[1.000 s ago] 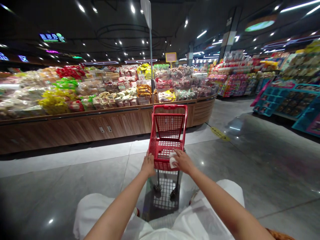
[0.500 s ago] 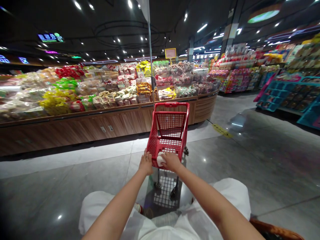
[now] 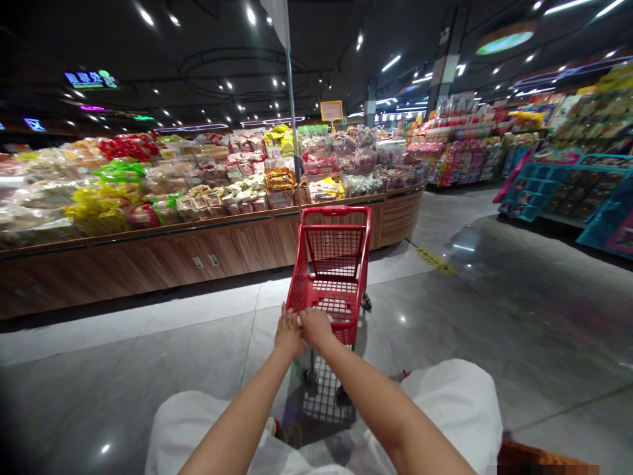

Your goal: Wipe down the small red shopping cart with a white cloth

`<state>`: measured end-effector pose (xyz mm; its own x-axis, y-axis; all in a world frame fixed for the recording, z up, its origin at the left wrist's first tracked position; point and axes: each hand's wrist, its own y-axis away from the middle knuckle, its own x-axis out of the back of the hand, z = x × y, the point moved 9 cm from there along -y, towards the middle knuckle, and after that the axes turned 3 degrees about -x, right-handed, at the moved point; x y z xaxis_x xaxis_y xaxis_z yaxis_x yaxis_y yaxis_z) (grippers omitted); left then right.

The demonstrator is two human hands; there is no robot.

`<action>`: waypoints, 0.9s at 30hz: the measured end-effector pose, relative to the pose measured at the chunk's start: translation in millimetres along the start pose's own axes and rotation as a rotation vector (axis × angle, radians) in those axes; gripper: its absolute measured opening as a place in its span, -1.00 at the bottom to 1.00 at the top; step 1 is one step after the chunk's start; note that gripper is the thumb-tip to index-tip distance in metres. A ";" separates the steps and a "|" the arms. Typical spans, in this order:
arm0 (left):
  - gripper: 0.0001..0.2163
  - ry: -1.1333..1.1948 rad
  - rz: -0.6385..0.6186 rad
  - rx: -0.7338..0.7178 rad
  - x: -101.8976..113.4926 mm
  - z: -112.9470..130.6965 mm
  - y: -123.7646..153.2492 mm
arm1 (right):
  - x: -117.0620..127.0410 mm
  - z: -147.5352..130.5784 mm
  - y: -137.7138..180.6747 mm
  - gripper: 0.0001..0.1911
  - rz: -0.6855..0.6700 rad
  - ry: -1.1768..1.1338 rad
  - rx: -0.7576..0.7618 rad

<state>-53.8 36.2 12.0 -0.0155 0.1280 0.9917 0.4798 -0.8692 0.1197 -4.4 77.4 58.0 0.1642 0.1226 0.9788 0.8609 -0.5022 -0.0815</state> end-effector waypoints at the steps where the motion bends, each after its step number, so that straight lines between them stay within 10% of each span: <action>1: -0.24 -0.005 -0.002 -0.007 0.1 -1.7 1.3 | 0.3 -5.2 -1.1 -0.73 0.005 -0.005 0.013; 12: -0.24 -0.026 -0.004 0.002 -17.1 -14.3 2.0 | 17.6 79.7 60.8 -0.53 0.012 0.057 0.143; 27: -0.28 -0.030 0.038 0.048 -10.3 -13.0 9.0 | -0.5 20.2 23.6 -0.63 0.021 -0.035 0.109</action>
<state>-60.7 20.8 3.5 0.0296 0.1099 0.9935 0.5207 -0.8501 0.0786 25.5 82.8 51.9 0.1977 0.1441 0.9696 0.9042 -0.4089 -0.1236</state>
